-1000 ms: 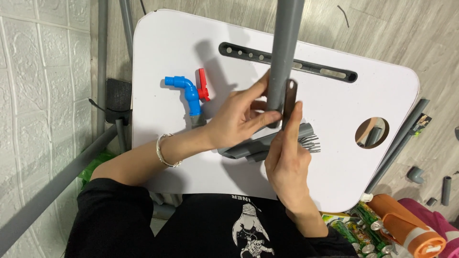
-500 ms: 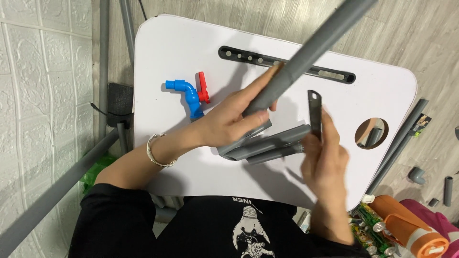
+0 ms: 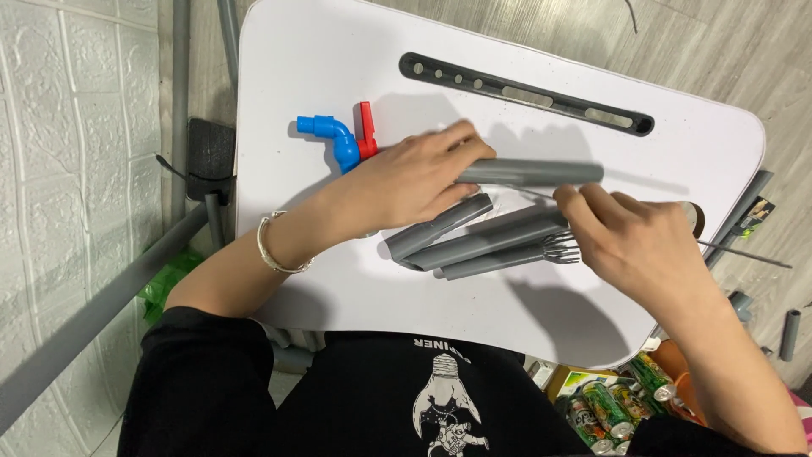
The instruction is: The person uses a utility knife to cut a gray PVC pipe on a white table. They score the pipe repeatedly, rotate it, and snap it to complete the cut. The person then inspects the cut edge and repeats the process on another section of pipe.
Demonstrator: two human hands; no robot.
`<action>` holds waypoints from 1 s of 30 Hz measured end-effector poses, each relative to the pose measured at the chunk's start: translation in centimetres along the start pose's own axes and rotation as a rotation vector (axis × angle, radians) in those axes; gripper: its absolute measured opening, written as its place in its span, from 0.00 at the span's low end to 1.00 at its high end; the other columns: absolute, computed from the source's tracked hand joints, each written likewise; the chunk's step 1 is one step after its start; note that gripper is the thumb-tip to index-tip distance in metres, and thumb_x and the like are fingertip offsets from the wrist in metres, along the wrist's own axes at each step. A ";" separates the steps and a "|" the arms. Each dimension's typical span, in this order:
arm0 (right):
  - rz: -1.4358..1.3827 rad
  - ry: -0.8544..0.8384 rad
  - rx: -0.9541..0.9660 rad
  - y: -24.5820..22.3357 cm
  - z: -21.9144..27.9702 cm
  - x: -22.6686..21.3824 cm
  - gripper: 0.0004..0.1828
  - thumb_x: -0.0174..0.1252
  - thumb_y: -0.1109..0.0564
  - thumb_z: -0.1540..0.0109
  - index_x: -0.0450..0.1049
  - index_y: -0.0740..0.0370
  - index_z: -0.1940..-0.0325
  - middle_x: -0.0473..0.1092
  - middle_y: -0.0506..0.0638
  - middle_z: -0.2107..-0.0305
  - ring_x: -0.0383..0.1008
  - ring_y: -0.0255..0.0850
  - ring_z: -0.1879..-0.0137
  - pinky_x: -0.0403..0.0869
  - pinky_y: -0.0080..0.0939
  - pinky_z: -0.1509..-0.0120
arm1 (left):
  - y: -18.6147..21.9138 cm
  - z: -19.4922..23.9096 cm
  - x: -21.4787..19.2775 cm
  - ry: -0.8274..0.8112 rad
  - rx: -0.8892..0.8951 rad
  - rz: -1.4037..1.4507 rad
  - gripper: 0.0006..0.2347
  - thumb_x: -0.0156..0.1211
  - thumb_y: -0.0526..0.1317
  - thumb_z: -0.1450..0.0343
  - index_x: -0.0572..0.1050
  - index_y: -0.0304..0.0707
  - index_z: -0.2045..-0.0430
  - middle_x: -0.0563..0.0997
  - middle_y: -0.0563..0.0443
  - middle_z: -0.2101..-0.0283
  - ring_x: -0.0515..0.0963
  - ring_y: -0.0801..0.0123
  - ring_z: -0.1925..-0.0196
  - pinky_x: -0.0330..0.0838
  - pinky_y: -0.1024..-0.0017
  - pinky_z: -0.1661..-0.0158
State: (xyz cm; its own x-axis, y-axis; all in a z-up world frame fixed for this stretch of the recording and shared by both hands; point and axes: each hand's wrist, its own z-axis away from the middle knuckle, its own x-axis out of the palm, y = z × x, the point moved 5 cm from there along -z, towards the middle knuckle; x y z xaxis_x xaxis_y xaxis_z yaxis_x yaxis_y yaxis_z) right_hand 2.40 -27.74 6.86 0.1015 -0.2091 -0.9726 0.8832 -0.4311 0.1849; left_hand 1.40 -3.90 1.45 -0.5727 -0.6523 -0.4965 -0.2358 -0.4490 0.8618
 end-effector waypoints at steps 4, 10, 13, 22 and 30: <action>0.000 -0.070 -0.008 0.2 -0.9 1.6 0.10 0.56 0.63 0.26 0.67 0.55 0.42 0.62 0.40 0.71 0.61 0.30 0.78 0.58 0.32 0.81 | -1.6 -0.6 1.0 0.190 0.117 -0.385 0.14 0.69 0.37 0.27 0.75 0.38 0.48 0.68 0.47 0.50 0.66 0.55 0.48 0.65 0.57 0.49; -0.111 -0.204 -0.021 -0.2 -1.8 2.9 0.55 0.49 0.79 0.38 0.45 0.42 0.11 0.64 0.40 0.74 0.46 0.29 0.82 0.60 0.28 0.83 | -2.4 -0.9 0.6 0.236 0.141 -0.436 0.21 0.76 0.43 0.30 0.77 0.39 0.45 0.72 0.52 0.51 0.70 0.59 0.49 0.67 0.61 0.51; -0.057 -0.221 -0.053 -0.5 -2.0 3.1 0.58 0.49 0.79 0.40 0.44 0.43 0.11 0.63 0.41 0.72 0.46 0.30 0.82 0.61 0.30 0.83 | -2.6 -0.9 0.6 0.234 0.139 -0.402 0.17 0.76 0.42 0.30 0.78 0.41 0.49 0.72 0.52 0.51 0.71 0.59 0.49 0.68 0.61 0.51; 0.003 -0.211 -0.105 -0.4 -2.1 3.5 0.60 0.55 0.80 0.40 0.44 0.44 0.10 0.59 0.39 0.76 0.48 0.29 0.79 0.61 0.28 0.81 | -3.0 -1.0 0.7 0.234 0.152 -0.392 0.16 0.75 0.43 0.30 0.78 0.41 0.50 0.72 0.53 0.52 0.70 0.59 0.51 0.69 0.62 0.51; 0.036 -0.212 -0.107 -0.4 -2.2 3.9 0.59 0.59 0.78 0.37 0.44 0.40 0.10 0.61 0.38 0.75 0.50 0.27 0.80 0.61 0.26 0.82 | -2.9 -1.0 0.2 0.240 0.177 -0.322 0.14 0.75 0.41 0.29 0.77 0.39 0.53 0.72 0.52 0.54 0.70 0.59 0.52 0.68 0.61 0.52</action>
State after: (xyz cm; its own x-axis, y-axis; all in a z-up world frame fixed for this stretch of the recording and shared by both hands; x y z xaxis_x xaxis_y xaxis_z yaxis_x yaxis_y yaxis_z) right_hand 3.48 -26.48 2.70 0.0453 -0.4068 -0.9124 0.9255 -0.3267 0.1916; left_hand 2.70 -3.33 -1.30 -0.2542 -0.6289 -0.7348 -0.5155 -0.5547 0.6531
